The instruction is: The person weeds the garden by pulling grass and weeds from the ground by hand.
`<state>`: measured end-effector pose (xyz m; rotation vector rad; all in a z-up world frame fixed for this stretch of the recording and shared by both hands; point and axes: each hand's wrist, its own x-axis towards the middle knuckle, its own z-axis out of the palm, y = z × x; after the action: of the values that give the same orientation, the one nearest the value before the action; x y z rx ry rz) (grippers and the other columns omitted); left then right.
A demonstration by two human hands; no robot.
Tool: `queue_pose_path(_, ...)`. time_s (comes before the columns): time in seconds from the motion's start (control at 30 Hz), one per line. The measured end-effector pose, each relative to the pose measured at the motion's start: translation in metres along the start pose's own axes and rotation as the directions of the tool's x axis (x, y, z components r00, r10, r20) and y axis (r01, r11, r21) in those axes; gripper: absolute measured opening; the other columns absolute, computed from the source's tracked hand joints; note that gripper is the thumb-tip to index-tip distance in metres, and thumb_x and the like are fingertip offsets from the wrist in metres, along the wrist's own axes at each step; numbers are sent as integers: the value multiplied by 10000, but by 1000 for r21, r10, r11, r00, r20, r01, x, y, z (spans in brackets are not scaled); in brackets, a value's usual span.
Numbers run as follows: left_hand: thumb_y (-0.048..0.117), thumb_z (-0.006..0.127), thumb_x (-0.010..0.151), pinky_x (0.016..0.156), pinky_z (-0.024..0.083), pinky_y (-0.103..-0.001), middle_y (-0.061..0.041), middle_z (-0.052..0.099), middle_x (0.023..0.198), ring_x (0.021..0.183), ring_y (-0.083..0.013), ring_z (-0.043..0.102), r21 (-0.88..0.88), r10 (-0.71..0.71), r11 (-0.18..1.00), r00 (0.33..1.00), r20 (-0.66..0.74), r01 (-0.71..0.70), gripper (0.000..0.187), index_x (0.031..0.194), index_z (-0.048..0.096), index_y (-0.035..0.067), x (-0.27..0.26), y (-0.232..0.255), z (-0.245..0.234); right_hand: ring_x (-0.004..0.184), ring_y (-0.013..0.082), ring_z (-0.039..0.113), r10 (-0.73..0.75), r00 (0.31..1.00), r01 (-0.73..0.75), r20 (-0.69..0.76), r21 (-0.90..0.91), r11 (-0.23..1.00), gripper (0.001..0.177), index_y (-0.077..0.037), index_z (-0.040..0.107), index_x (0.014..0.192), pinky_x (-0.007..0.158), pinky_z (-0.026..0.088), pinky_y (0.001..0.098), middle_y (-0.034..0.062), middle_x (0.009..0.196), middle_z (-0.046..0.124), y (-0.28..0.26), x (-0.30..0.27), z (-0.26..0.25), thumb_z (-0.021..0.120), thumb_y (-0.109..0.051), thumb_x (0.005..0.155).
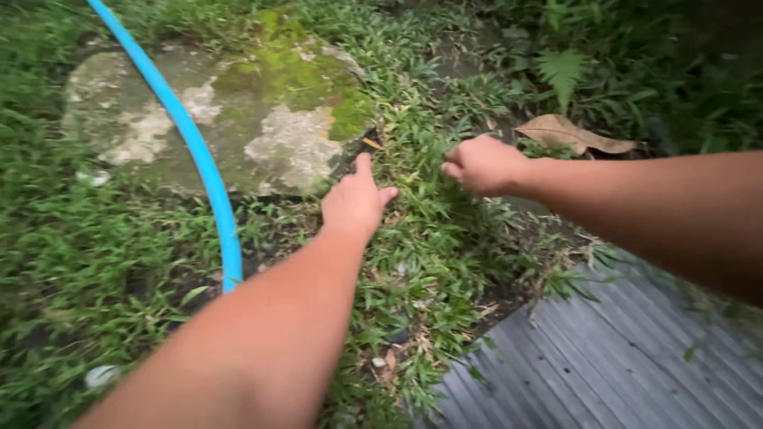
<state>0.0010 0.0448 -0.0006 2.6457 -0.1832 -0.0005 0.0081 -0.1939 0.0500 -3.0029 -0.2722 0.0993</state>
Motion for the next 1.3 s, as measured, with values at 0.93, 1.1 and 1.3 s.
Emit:
queue_pose_path(0.93, 333, 432, 1030, 802, 518, -602, -237, 730, 885, 858, -474, 691, -124, 118, 983, 984, -132, -134, 325, 1058, 628, 75, -77, -3, -18, 998, 381, 712, -58, 924, 171, 378, -274, 946, 485, -26, 771, 1063, 874, 562, 481, 202, 1041, 736, -69, 49, 58, 614, -465, 930)
queue_pose_path(1.1, 386, 399, 1045, 868, 527, -593, -272, 720, 958, 937, -486, 693, -136, -30, 991, 993, -114, 15, 428, 1009, 687, 72, -52, -5, -4, 516, 244, 480, -308, 497, -47, 811, 379, 924, 287, 49, 607, 940, 439, 371, 421, 79, 702, 531, -25, 61, 60, 653, -233, 914)
queue_pose_path(1.3, 560, 507, 997, 879, 533, -566, -258, 719, 1062, 1019, -450, 688, -98, -70, 993, 997, -30, 67, 546, 1099, 642, 41, -25, 9, -9, 454, 231, 563, 36, 851, -105, 524, 104, 989, 236, -152, 710, 901, 438, 459, 394, 86, 597, 583, 2, 29, -8, 544, -312, 952)
